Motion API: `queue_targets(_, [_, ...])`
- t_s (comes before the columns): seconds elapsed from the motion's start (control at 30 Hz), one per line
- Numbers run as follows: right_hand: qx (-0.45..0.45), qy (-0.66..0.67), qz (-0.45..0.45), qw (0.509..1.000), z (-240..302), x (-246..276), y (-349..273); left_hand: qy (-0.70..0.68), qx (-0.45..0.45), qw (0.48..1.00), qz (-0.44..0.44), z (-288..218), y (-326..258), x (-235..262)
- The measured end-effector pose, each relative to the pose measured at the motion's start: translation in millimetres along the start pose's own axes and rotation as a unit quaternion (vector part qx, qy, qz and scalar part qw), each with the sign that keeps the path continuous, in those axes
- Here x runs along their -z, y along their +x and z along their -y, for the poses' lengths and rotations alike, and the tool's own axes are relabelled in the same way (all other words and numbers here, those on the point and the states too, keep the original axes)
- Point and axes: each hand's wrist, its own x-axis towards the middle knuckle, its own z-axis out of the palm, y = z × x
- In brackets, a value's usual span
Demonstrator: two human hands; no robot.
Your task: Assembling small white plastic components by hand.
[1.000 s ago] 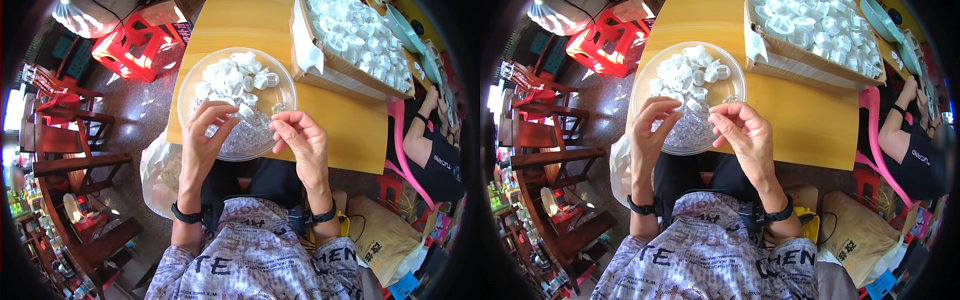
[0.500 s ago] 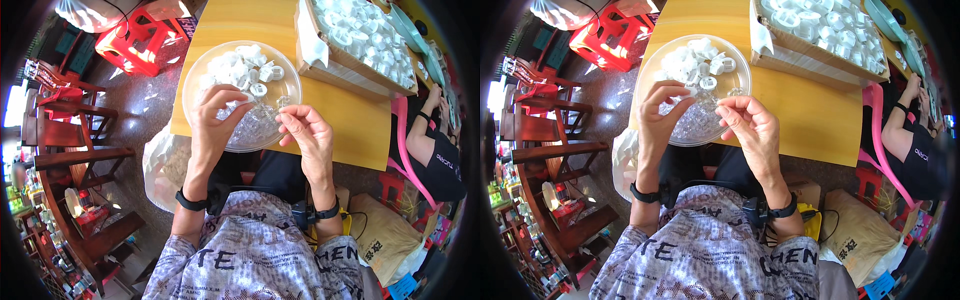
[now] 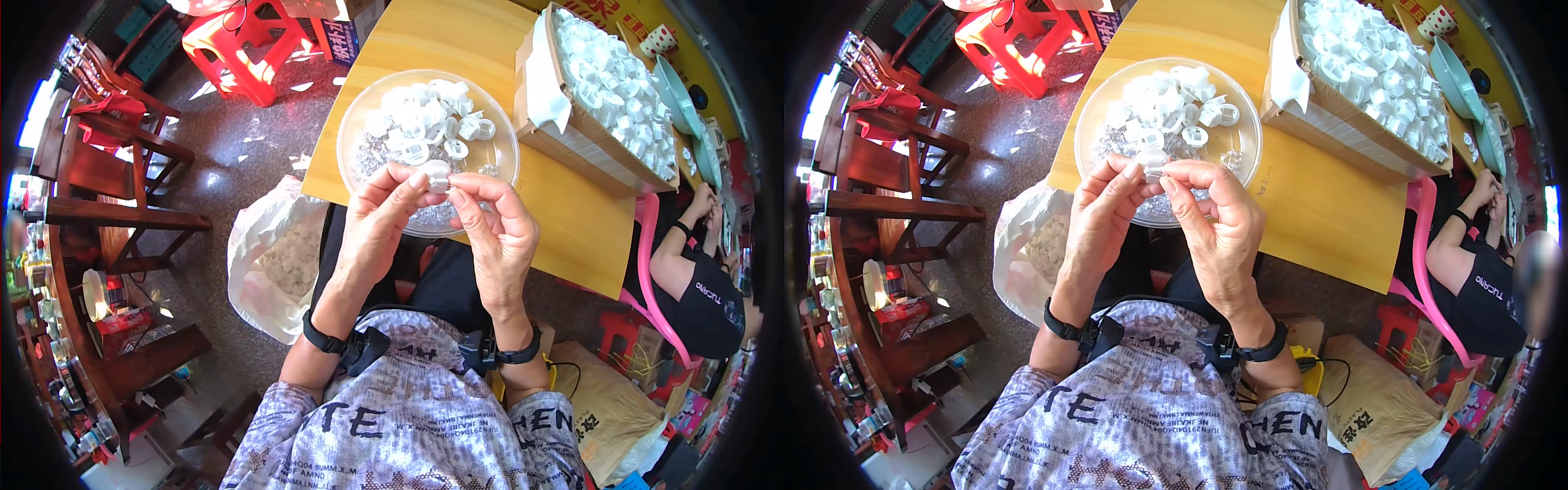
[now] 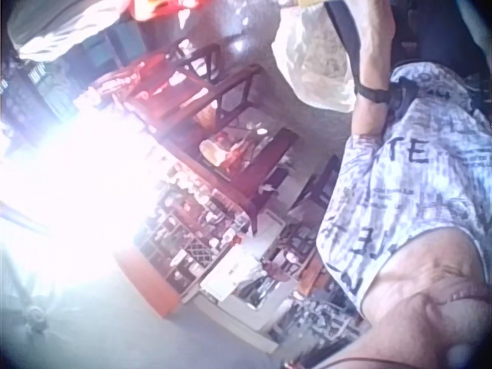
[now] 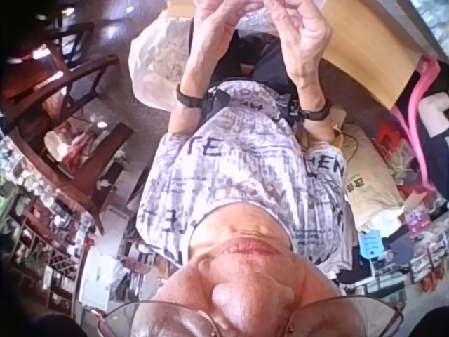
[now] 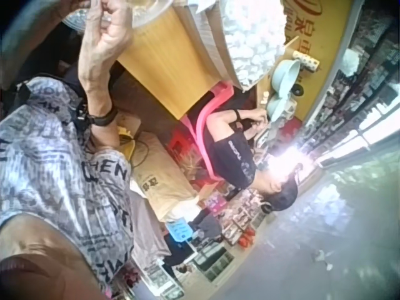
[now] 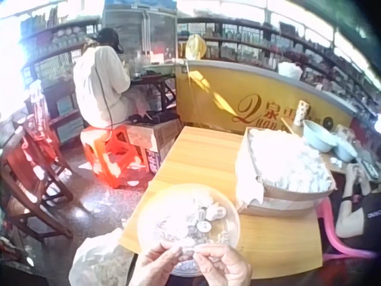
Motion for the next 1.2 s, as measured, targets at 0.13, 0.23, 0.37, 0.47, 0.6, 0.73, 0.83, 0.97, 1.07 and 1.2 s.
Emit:
queue_targets(0.13, [0.002,-0.026,-0.012,1.000,4,-1,0,0.010,-0.002,1.000,0.005,1,-1,1])
queue_targets(0.23, [0.026,-0.054,-0.001,0.998,6,0,1,0.009,-0.012,1.000,0.009,1,-2,0])
queue_targets(0.37, [0.067,-0.095,-0.012,0.993,3,-2,2,0.002,-0.021,1.000,0.016,3,-2,3])
queue_targets(0.47, [0.046,-0.100,0.006,0.994,9,-2,1,-0.008,-0.018,1.000,0.014,5,-1,5])
queue_targets(0.6, [0.052,-0.112,0.010,0.992,11,-3,1,-0.006,-0.011,1.000,0.004,4,-1,4])
queue_targets(0.73, [0.062,-0.123,0.003,0.990,9,-1,0,-0.003,-0.009,1.000,0.014,6,0,4])
queue_targets(0.83, [0.070,-0.127,0.004,0.989,8,-2,0,0.009,-0.014,1.000,0.007,5,-2,4])
queue_targets(0.97, [0.082,-0.151,0.006,0.985,9,-2,0,0.021,-0.012,1.000,-0.009,6,-3,5])
queue_targets(1.07, [0.061,-0.144,-0.007,0.988,10,-1,-1,0.027,-0.010,1.000,-0.007,5,-3,4])
queue_targets(1.2, [0.065,-0.136,-0.013,0.988,7,3,1,0.071,-0.041,0.997,0.013,1,-4,-1])
